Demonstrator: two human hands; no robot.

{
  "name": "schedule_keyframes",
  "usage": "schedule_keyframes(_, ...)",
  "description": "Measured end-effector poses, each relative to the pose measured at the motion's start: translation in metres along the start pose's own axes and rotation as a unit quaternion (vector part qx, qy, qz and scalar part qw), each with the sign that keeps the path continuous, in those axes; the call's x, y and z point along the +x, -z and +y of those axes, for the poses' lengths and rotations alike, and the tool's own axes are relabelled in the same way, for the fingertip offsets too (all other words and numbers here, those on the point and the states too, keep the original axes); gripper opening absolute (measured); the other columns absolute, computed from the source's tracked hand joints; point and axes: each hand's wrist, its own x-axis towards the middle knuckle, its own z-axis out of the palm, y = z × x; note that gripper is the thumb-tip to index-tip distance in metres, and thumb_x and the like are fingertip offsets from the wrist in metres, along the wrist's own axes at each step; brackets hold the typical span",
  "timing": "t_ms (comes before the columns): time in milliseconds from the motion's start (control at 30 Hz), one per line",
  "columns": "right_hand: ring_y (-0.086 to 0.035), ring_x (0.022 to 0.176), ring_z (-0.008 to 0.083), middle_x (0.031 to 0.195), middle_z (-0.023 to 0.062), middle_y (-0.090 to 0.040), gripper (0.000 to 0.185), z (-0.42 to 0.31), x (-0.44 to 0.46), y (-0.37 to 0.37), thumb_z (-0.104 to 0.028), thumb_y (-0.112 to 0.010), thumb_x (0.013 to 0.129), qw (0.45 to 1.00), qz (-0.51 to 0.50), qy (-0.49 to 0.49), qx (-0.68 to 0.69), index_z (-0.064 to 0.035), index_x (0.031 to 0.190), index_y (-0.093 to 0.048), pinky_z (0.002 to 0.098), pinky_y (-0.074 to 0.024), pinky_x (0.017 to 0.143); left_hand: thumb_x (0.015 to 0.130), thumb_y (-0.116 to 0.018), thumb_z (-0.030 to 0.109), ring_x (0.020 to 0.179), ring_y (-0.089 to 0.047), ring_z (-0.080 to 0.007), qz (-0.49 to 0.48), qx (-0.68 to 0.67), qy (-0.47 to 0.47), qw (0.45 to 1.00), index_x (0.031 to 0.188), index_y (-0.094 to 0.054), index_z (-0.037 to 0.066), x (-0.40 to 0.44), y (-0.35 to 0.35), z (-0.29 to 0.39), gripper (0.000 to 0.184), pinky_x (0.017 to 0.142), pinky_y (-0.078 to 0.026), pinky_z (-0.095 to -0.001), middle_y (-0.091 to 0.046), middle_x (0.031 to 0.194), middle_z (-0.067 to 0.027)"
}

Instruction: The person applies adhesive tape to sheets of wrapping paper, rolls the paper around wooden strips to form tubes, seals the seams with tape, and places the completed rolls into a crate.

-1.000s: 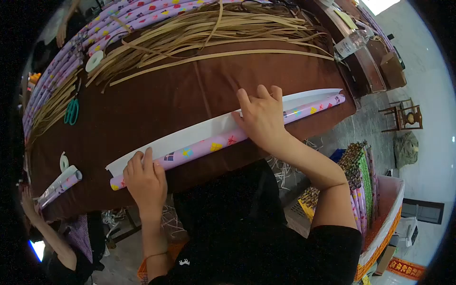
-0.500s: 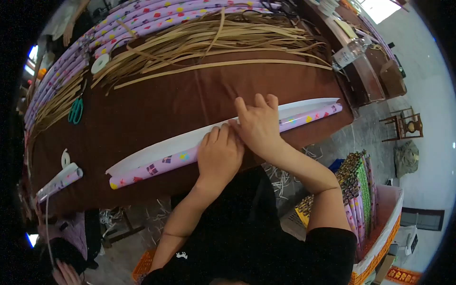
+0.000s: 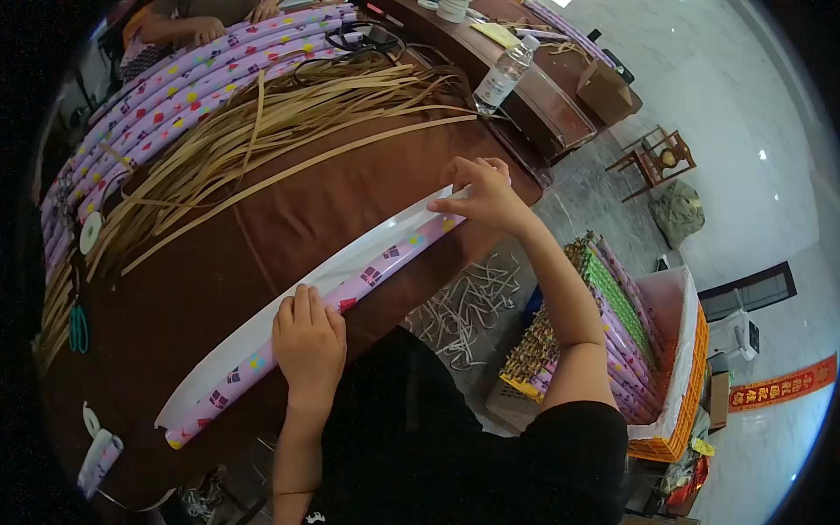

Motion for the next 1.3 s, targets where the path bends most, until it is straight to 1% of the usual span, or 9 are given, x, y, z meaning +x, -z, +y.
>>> schedule_keyframes(67,-0.058,0.087,0.0215,0.076,0.0018,-0.060,0.051,0.015,-0.001,-0.013,-0.048,-0.083,0.067,0.997,0.052,-0.005,-0.060,-0.0108,0.097,-0.063,0.0427,-0.0305,0.099,0.087,-0.058,0.013,0.102,-0.056,-0.0303,-0.049,-0.031,0.019,0.998,0.109,-0.062,-0.007,-0.001,0.001,0.000,0.030,0.088,-0.049,-0.0395,-0.060,0.114,-0.0144)
schedule_keyframes(400,-0.058,0.089,0.0246,0.073,0.0036,-0.061,0.055,0.005,0.005,-0.050,-0.048,-0.084,0.061,0.971,0.181,0.008,-0.155,-0.0094,0.092,-0.062,0.0474,-0.0311,0.100,0.082,-0.061,0.016,0.098,-0.057,-0.0262,-0.036,-0.006,0.007,0.999,0.106,-0.063,-0.006,0.000,-0.002,0.000,0.032,0.085,-0.050,-0.0365,-0.060,0.111,-0.0117)
schedule_keyframes(500,-0.058,0.089,0.0254,0.071,0.0045,-0.061,0.053,0.009,0.006,-0.055,-0.047,-0.083,0.062,0.969,0.184,0.021,-0.166,-0.0086,0.091,-0.061,0.0477,-0.0308,0.100,0.082,-0.061,0.016,0.098,-0.057,-0.0266,-0.030,0.016,-0.003,0.999,0.106,-0.063,-0.006,-0.002,-0.001,-0.001,0.033,0.085,-0.050,-0.0370,-0.060,0.112,-0.0122)
schedule_keyframes(567,-0.058,0.089,0.0255,0.070,0.0052,-0.061,0.052,0.005,0.007,-0.056,-0.046,-0.083,0.062,0.968,0.184,0.024,-0.168,-0.0083,0.091,-0.061,0.0478,-0.0305,0.100,0.089,-0.056,0.014,0.102,-0.056,-0.0302,-0.061,-0.009,0.010,0.998,0.111,-0.061,-0.007,-0.002,0.000,0.000,0.031,0.089,-0.048,-0.0401,-0.059,0.117,-0.0156)
schedule_keyframes(700,-0.058,0.088,0.0250,0.070,0.0068,-0.063,0.049,0.002,0.006,-0.055,-0.044,-0.081,0.064,0.969,0.170,0.020,-0.178,-0.0077,0.089,-0.059,0.0484,-0.0301,0.100,0.089,-0.056,0.014,0.102,-0.056,-0.0299,-0.064,-0.010,0.013,0.998,0.111,-0.061,-0.007,-0.001,0.000,0.000,0.031,0.089,-0.048,-0.0400,-0.060,0.117,-0.0157)
schedule_keyframes(767,-0.057,0.089,0.0252,0.070,0.0073,-0.064,0.049,-0.001,0.006,-0.055,-0.044,-0.081,0.064,0.968,0.170,0.025,-0.186,-0.0076,0.088,-0.059,0.0485,-0.0298,0.100,0.083,-0.060,0.017,0.098,-0.057,-0.0274,-0.029,0.013,-0.004,0.999,0.107,-0.063,-0.007,-0.002,-0.003,-0.001,0.033,0.085,-0.050,-0.0375,-0.060,0.112,-0.0132)
schedule_keyframes(833,-0.057,0.089,0.0254,0.071,0.0077,-0.065,0.049,-0.003,0.007,-0.056,-0.044,-0.081,0.064,0.966,0.170,0.029,-0.193,-0.0074,0.088,-0.058,0.0487,-0.0296,0.100,0.086,-0.058,0.015,0.100,-0.057,-0.0287,-0.044,0.006,0.001,0.999,0.109,-0.062,-0.007,-0.001,0.000,0.000,0.032,0.087,-0.049,-0.0387,-0.060,0.114,-0.0146)
schedule_keyframes(1000,-0.056,0.094,0.0248,0.074,0.0049,-0.067,0.047,-0.009,0.010,-0.057,-0.041,-0.079,0.068,0.967,0.129,0.035,-0.216,-0.0067,0.092,-0.058,0.0492,-0.0275,0.101,0.084,-0.060,0.017,0.099,-0.057,-0.0269,-0.041,0.022,-0.012,0.999,0.106,-0.063,-0.007,-0.002,-0.002,-0.001,0.033,0.086,-0.049,-0.0371,-0.060,0.112,-0.0136)
schedule_keyframes(1300,-0.055,0.097,0.0231,0.077,0.0023,-0.068,0.045,-0.026,0.006,-0.065,-0.038,-0.078,0.068,0.967,0.140,0.031,-0.212,-0.0070,0.095,-0.058,0.0497,-0.0270,0.102,0.087,-0.059,0.020,0.098,-0.058,-0.0278,-0.041,0.006,-0.018,0.999,0.109,-0.062,-0.007,-0.010,0.008,-0.016,0.035,0.085,-0.049,-0.0379,-0.061,0.114,-0.0145)
